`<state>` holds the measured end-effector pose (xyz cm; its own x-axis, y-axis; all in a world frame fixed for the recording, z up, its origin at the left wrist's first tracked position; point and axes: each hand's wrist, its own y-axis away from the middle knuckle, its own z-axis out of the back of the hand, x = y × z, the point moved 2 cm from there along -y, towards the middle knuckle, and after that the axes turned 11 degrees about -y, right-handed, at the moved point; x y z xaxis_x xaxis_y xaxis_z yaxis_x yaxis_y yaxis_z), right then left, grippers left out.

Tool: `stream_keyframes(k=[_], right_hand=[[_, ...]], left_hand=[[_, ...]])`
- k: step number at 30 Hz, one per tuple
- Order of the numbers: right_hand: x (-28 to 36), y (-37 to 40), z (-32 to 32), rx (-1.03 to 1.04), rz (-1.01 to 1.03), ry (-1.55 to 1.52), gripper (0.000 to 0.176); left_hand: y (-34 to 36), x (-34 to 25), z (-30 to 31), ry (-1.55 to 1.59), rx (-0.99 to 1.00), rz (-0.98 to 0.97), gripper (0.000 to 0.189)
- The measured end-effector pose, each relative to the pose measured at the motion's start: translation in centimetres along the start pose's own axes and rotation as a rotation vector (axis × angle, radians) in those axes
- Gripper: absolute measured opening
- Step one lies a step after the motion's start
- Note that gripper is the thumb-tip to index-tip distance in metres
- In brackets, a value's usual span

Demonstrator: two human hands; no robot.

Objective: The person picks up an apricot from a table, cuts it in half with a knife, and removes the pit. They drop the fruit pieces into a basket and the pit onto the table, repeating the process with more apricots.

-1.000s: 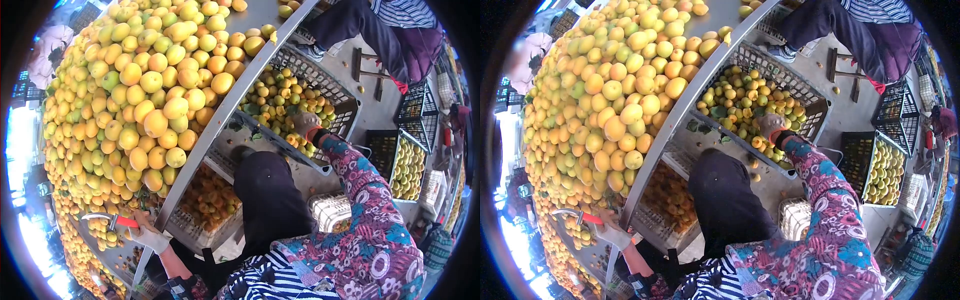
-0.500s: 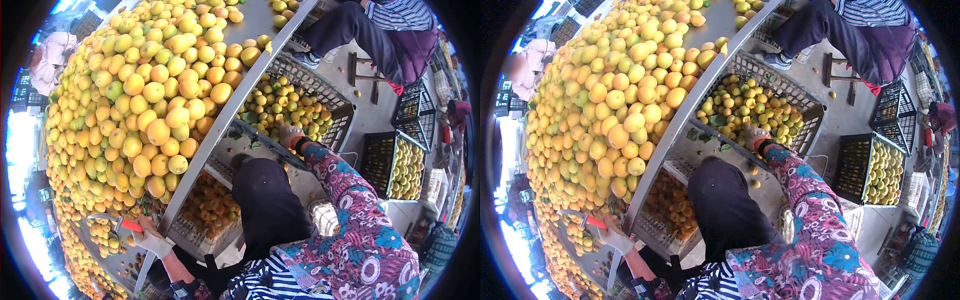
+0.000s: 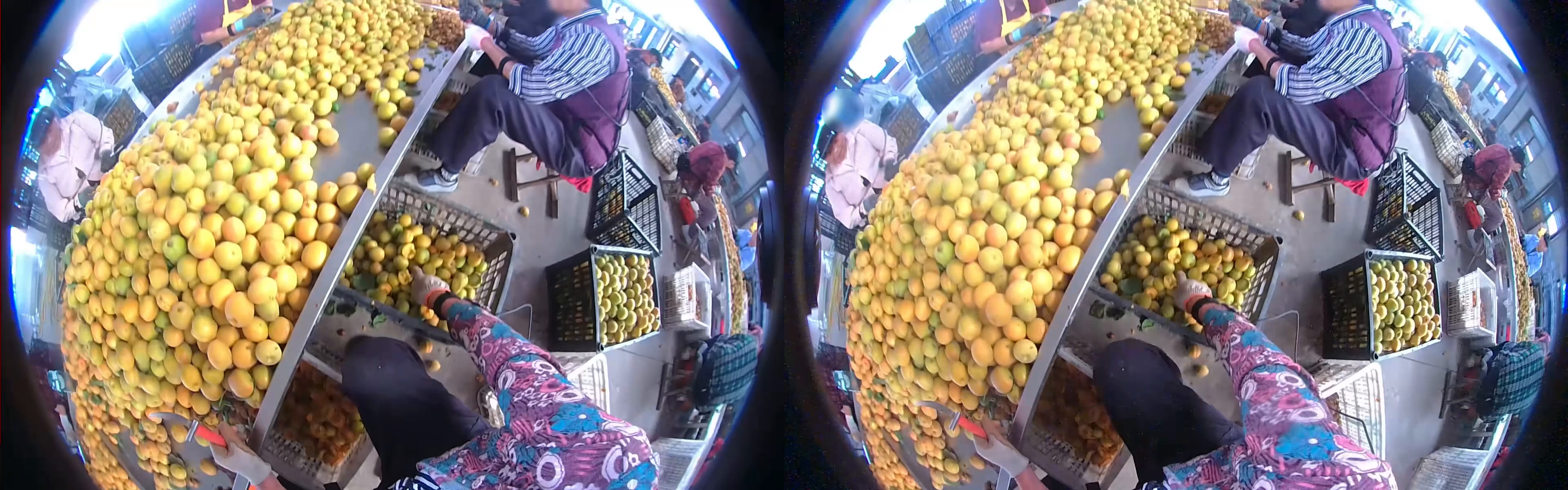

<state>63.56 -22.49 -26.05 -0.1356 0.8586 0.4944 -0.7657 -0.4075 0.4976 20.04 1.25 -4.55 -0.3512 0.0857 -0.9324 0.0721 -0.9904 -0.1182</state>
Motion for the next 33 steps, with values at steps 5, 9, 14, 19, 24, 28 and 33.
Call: stream_keyframes(k=[5, 9, 14, 19, 24, 28, 33], right_hand=[[1.3, 3.0, 2.2, 0.087, -0.075, 0.0, 0.064], [0.2, 2.7, 1.4, 0.134, -0.073, -0.032, 0.068], [-2.1, 1.6, -1.2, -0.002, -0.012, 0.092, 0.069], [-1.6, 1.2, -1.5, 0.015, 0.047, 0.021, 0.062], [1.0, 2.4, 0.3, 0.042, -0.094, -0.053, 0.056], [1.0, 2.5, 0.6, 0.063, -0.104, -0.042, 0.054], [-0.2, 2.0, -0.7, 0.132, -0.043, -0.069, 0.054]], left_hand=[[-0.8, 1.8, 0.7, 0.023, 0.076, 0.007, 0.014], [-0.5, 1.8, 1.2, -0.018, 0.07, -0.038, 0.011], [-0.5, 0.8, 0.8, -0.284, 0.068, -0.081, 0.014], [0.2, -0.7, 0.1, -0.071, 0.07, -0.036, 0.011], [-0.1, 0.1, 0.5, -0.044, 0.109, -0.049, 0.014], [0.4, -0.6, -0.1, 0.004, 0.087, -0.057, 0.014], [0.5, -0.8, 0.0, 0.02, 0.103, -0.059, 0.014]])
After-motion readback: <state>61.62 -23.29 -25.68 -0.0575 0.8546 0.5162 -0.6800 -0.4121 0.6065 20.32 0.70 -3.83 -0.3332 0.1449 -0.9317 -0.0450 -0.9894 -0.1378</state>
